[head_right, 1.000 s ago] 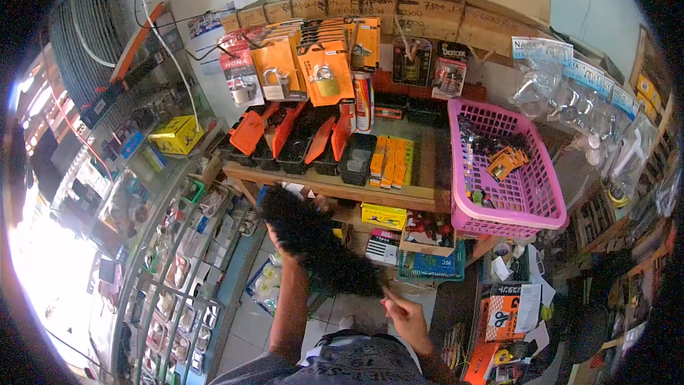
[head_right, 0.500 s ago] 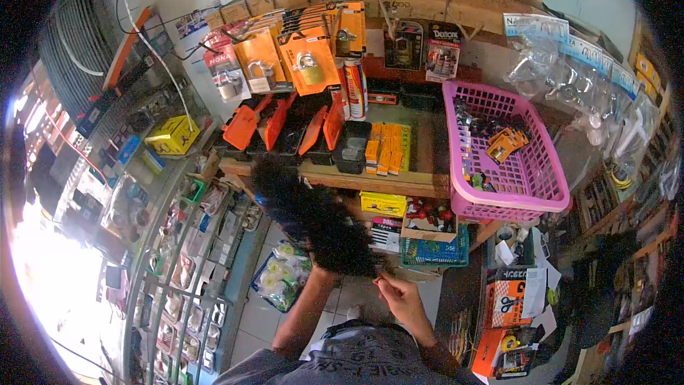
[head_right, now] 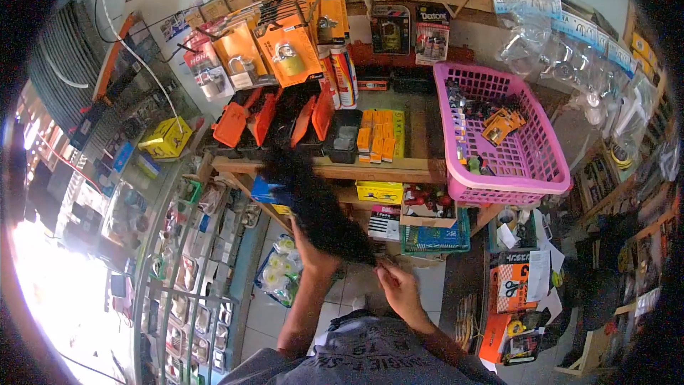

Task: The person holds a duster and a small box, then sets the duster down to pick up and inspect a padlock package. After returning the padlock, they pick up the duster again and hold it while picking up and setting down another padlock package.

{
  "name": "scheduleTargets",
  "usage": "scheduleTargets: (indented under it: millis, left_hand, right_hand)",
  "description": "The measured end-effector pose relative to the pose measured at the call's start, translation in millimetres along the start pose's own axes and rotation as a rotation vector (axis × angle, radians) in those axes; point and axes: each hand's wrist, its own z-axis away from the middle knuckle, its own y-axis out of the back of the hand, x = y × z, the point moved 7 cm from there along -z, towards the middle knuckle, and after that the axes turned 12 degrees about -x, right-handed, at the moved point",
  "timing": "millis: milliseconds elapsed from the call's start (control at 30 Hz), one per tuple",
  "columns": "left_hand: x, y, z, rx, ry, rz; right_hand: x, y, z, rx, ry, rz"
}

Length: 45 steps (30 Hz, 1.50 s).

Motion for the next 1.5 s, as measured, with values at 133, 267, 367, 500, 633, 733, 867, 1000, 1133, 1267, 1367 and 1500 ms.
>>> scheduleTargets:
  millis: [133,267,367,500,633,733,867,1000,1133,1267,1367,1500]
  left_hand:
    - [36.5,-33.1,-4.0,0.111,-0.089,-0.046]
    - [57.7,-21.9,-9.9,-0.202,-0.169,-0.256]
    - [72.7,-4.1,-15.3,0.167,-0.276,-0.216]
    - [90.7,-12.2,-18.7,0.147,-0.329,-0.107]
    - [90.1,3.5,-23.0,-0.347,-0.229,-0.074]
    - [101.3,24.3,-26.7,0.024,-0.273,-0.247]
    - [90.4,14.2,-27.7,-0.231,-0.173,-0.117]
    - [94.7,6.3,-33.1,0.072,-0.269,-0.127]
    - [87.2,-3.4,-23.1,-0.169,-0.19,-0.128]
    - [90.3,7.8,-16.3,0.191,-0.196,-0.193]
    - [85.3,17.0,-15.1,0.195,-0.184,-0.191]
    - [73.6,22.3,-10.6,0.158,-0.129,-0.247]
  right_hand:
    - [23.1,-2.5,24.9,-0.102,-0.109,-0.048]
    - [14.9,7.0,34.2,-0.013,-0.13,-0.108]
    - [45.9,7.0,39.6,-0.239,-0.224,-0.127]
    - [19.6,22.9,40.2,-0.122,-0.185,-0.058]
    - [36.2,21.6,44.1,-0.214,-0.186,-0.073]
    - [24.2,21.2,36.9,-0.158,-0.151,-0.09]
    - [48.6,16.4,39.1,-0.351,-0.196,-0.057]
    - [21.0,28.9,34.2,-0.079,-0.174,-0.134]
    - [7.1,27.7,31.4,-0.268,-0.148,-0.123]
    - [1.2,54.6,15.4,-0.055,-0.137,-0.386]
    - [-12.0,74.9,-6.0,0.128,-0.083,-0.45]
    - [-31.3,96.1,-48.4,0.281,0.047,-0.442]
